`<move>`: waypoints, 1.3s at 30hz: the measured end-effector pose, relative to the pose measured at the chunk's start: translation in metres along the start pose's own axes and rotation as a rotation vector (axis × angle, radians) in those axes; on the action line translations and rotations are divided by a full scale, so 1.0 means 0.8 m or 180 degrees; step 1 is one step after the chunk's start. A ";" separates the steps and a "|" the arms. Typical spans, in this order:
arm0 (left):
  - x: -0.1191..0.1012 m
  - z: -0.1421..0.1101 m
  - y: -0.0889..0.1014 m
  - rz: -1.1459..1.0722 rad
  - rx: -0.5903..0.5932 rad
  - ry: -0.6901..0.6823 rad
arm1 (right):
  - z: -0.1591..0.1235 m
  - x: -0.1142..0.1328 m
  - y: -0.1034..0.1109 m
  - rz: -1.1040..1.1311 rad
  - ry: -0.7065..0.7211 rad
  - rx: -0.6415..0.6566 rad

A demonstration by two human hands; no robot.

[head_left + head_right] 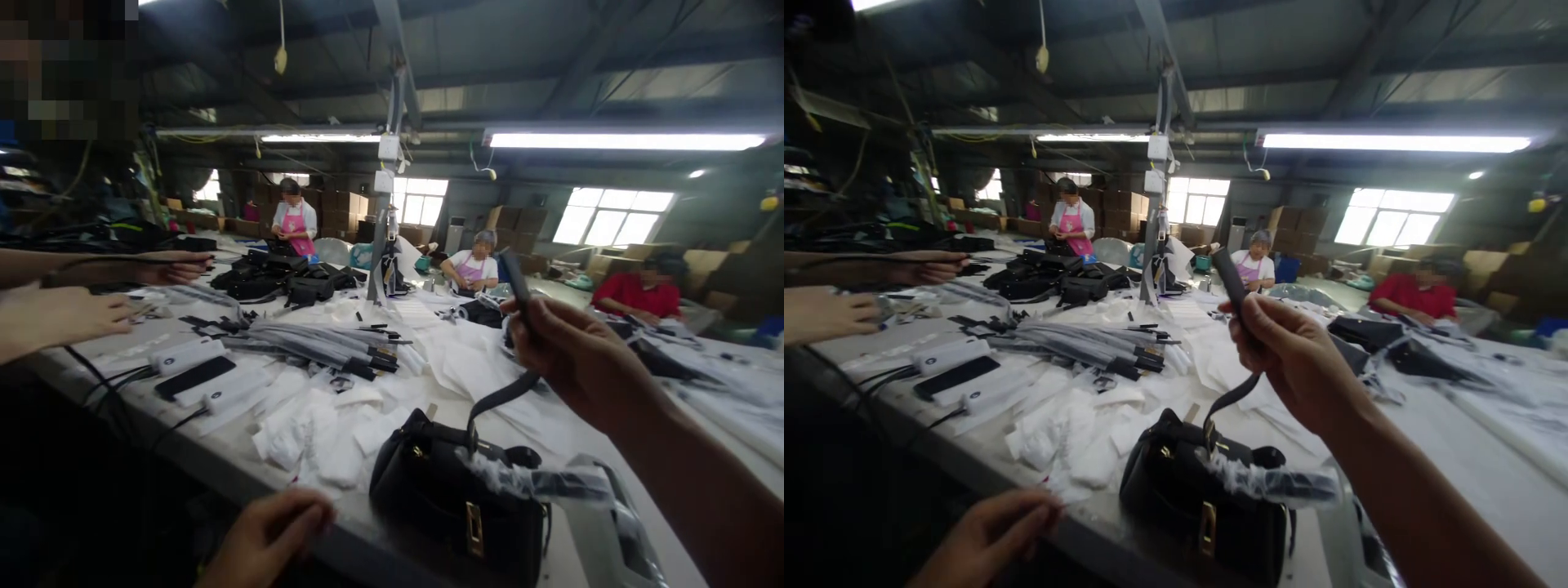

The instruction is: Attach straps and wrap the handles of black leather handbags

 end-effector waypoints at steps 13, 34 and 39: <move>-0.105 0.144 -0.122 0.1451 0.1491 -0.1730 | -0.060 -0.116 -0.021 -0.2424 -0.0955 0.0863; -0.058 0.129 -0.126 -0.0827 0.0682 -0.0861 | -0.071 -0.178 -0.037 -0.2791 -0.1718 0.1001; -0.060 0.121 -0.129 -0.0816 0.0458 -0.0896 | -0.064 -0.172 -0.048 -0.2841 -0.1803 0.1251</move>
Point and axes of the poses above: each hand's wrist, its own z-axis towards the middle knuckle, its own y-axis out of the back of the hand, x = y × z, the point moved 4 cm from there along z, towards the middle knuckle, and after that the axes turned 8 degrees about -z, right-handed, at the moved point
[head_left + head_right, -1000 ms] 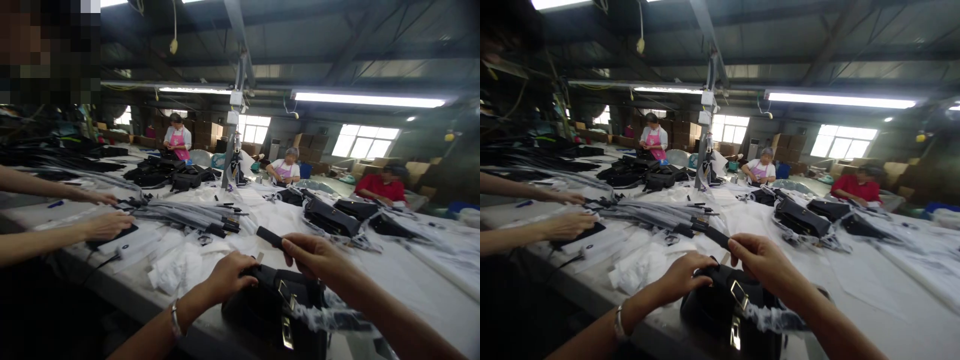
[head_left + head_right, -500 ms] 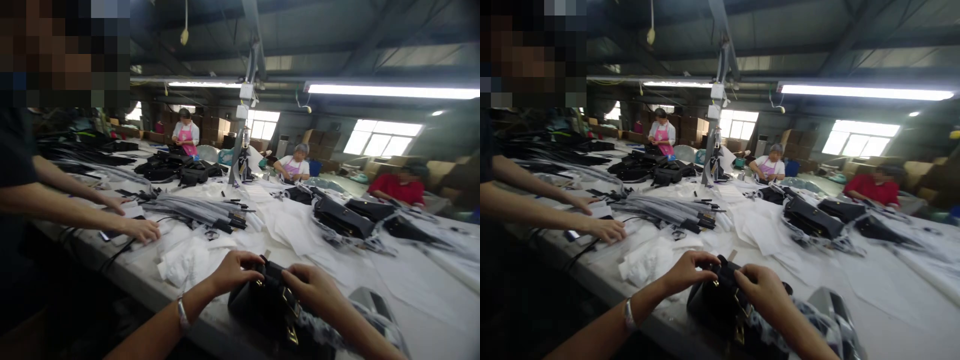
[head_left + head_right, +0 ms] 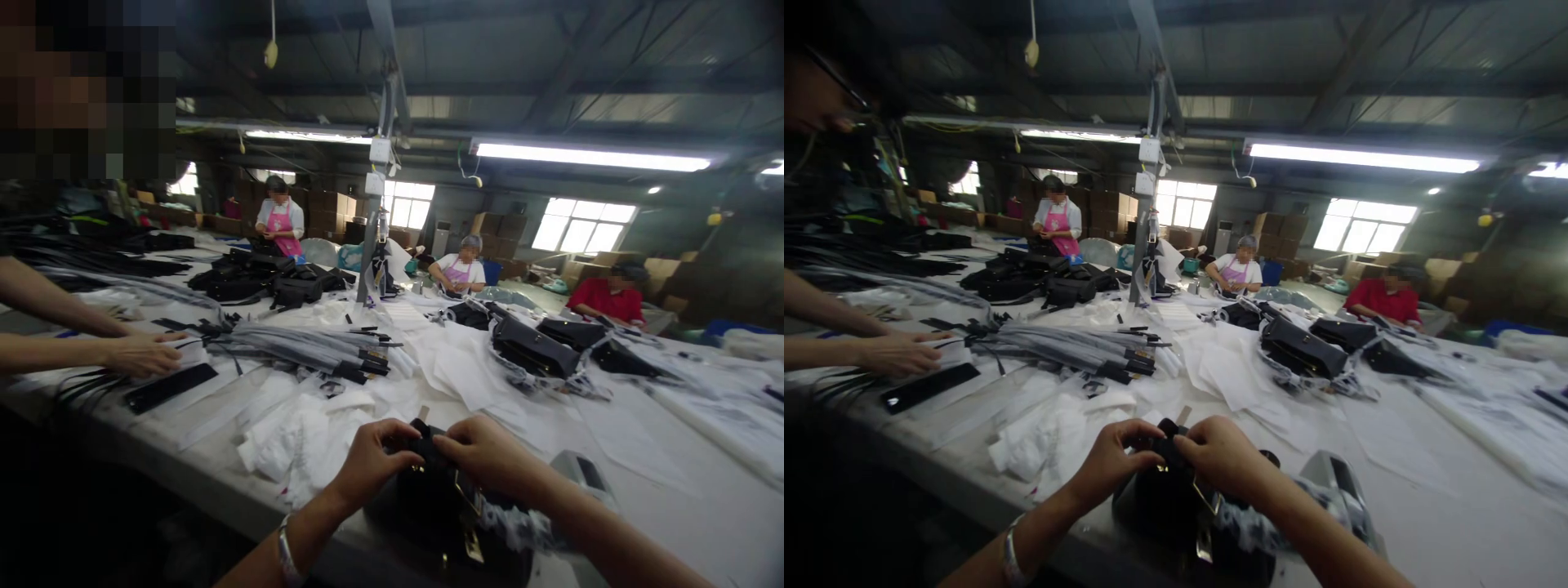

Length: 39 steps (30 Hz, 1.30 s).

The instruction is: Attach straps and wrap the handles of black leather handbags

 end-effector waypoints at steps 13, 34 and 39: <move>-0.003 -0.017 -0.007 -0.0153 -0.0204 0.0079 | 0.020 -0.008 -0.024 0.0233 -0.0010 0.0415; -0.005 -0.022 -0.013 0.0092 -0.0099 -0.0031 | 0.019 0.001 -0.032 -0.0098 0.0142 0.0371; 0.008 -0.021 -0.013 -0.0232 -0.0115 0.0063 | 0.022 0.004 -0.040 -0.0217 0.0201 0.0433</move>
Point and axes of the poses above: each hand's wrist, its own z-axis towards the middle knuckle, its own y-axis out of the back of the hand, x = y × z, the point moved 4 cm from there along z, towards the middle knuckle, and after that the axes turned 8 degrees about -z, right-handed, at the moved point
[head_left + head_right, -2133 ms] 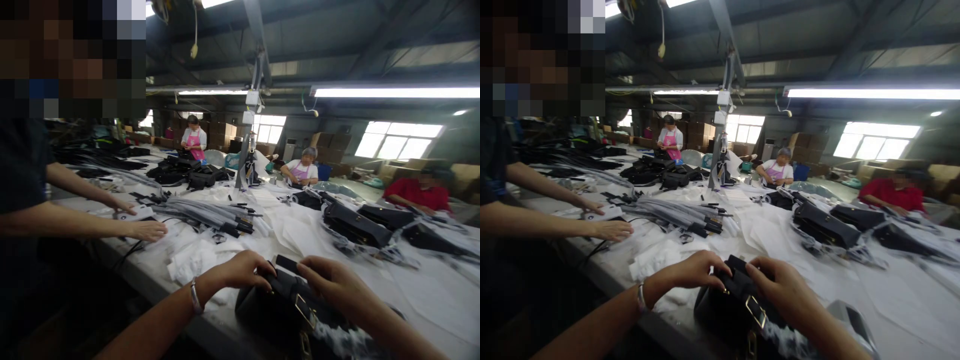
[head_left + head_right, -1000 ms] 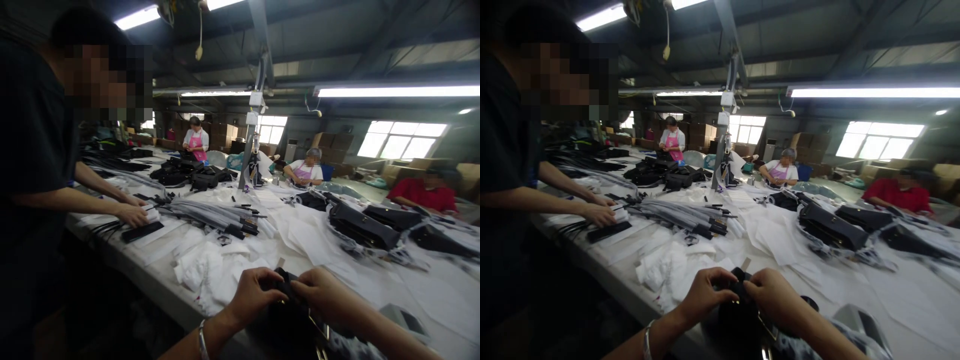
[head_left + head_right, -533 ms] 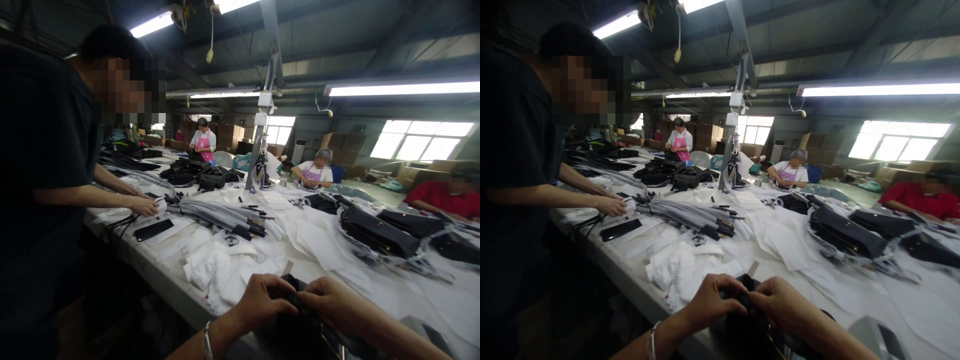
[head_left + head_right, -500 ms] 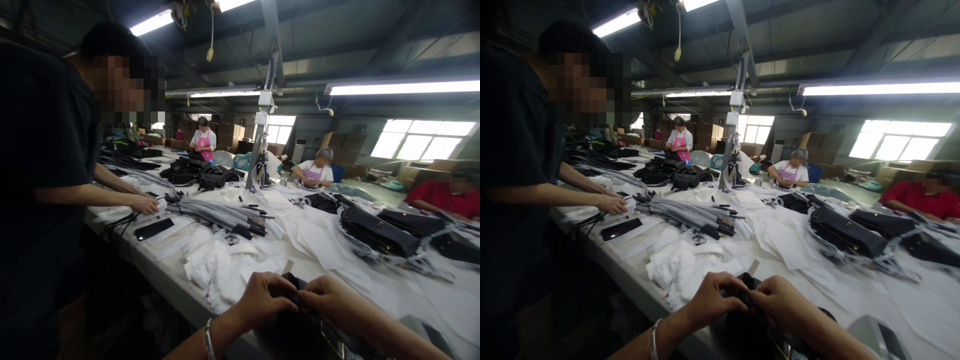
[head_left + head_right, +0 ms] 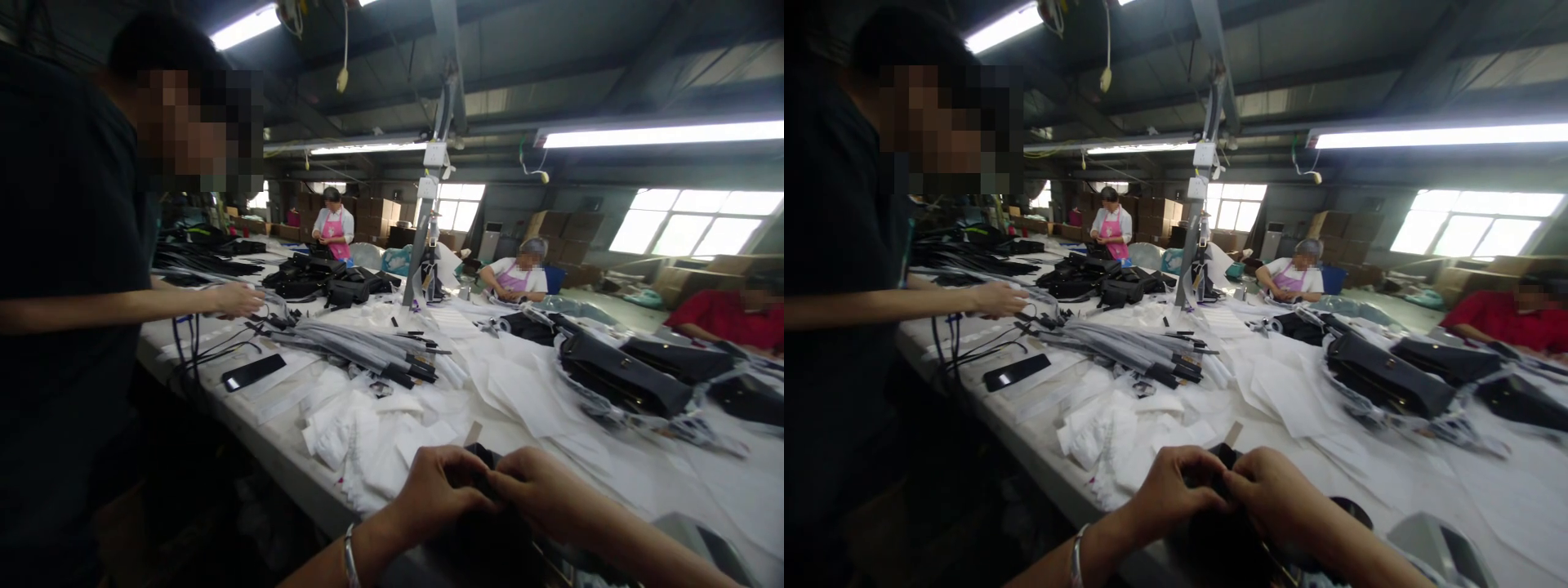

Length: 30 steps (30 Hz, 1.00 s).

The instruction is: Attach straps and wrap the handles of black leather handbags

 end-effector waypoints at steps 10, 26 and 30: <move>-0.008 0.008 0.013 0.0288 0.0089 -0.0020 | -0.015 0.001 0.048 -0.0938 0.0113 -0.0468; -0.006 0.008 0.024 -0.0544 0.0202 0.0368 | -0.029 0.073 0.045 -0.2451 0.0578 -0.0744; -0.006 0.010 0.021 -0.0666 0.0097 0.0374 | -0.016 0.073 0.037 -0.2495 0.0529 -0.0586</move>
Point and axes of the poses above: each hand's wrist, its own z-axis towards the middle knuckle, its own y-axis out of the back of the hand, x = y × z, the point moved 4 cm from there along z, towards the middle knuckle, and after that the axes turned 8 degrees about -z, right-handed, at the moved point
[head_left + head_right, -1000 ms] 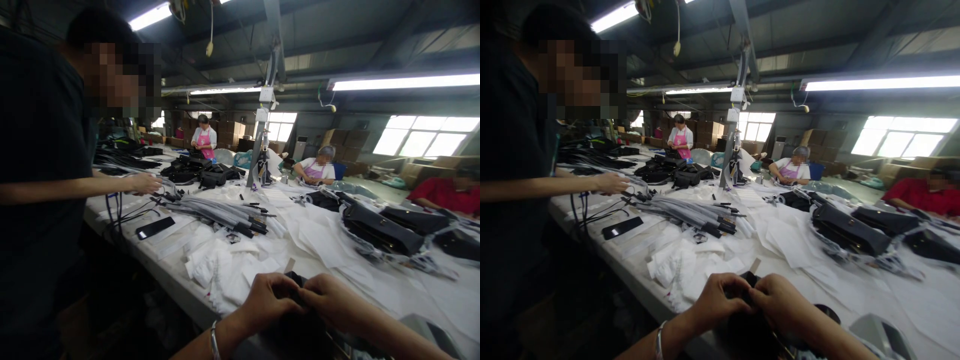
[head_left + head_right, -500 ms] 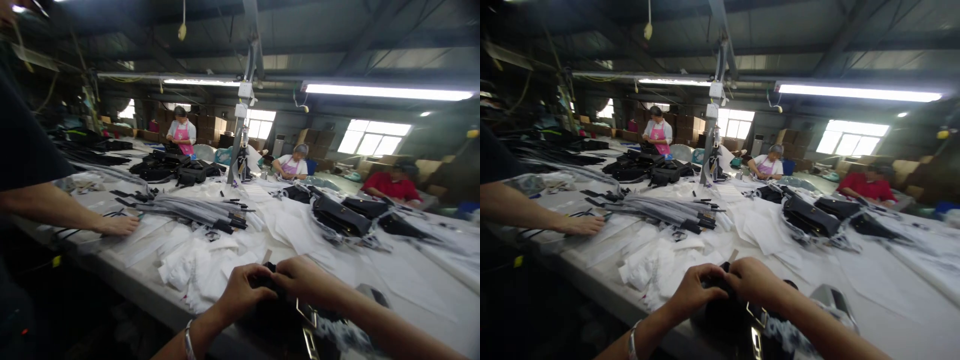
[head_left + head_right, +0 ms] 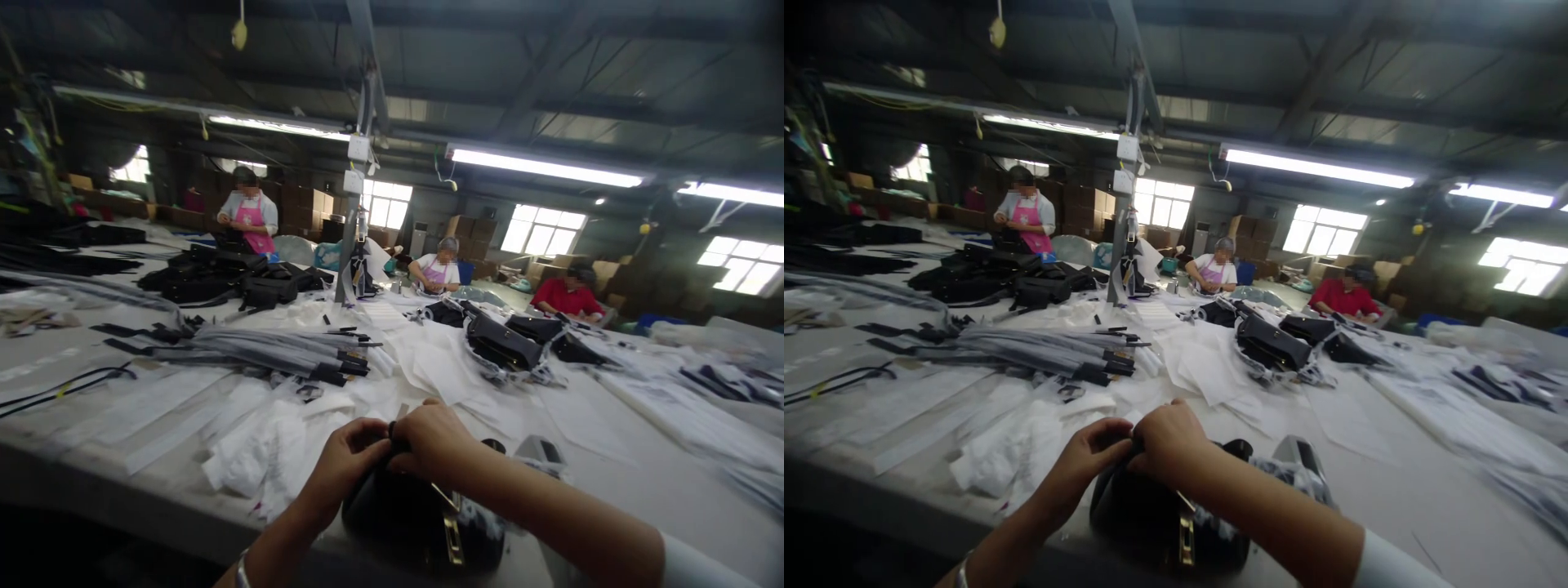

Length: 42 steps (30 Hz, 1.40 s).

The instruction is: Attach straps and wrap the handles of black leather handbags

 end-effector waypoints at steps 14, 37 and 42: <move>0.006 -0.041 0.130 0.0295 -0.1520 0.0061 | 0.004 -0.018 0.017 -0.0009 0.0282 -0.0094; -0.063 0.008 -0.067 0.3491 0.1280 -0.1369 | -0.070 -0.082 0.028 0.0658 -0.0081 0.0143; -0.060 0.019 -0.095 0.2663 0.2413 -0.0396 | -0.097 -0.083 0.027 0.0848 0.0252 -0.0204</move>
Point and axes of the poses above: each hand's wrist, its own z-axis towards the middle knuckle, its own y-axis out of the back of the hand, x = y × z, the point moved 4 cm from there along z, towards the middle knuckle, and after that the axes turned 8 degrees about -z, right-handed, at the moved point
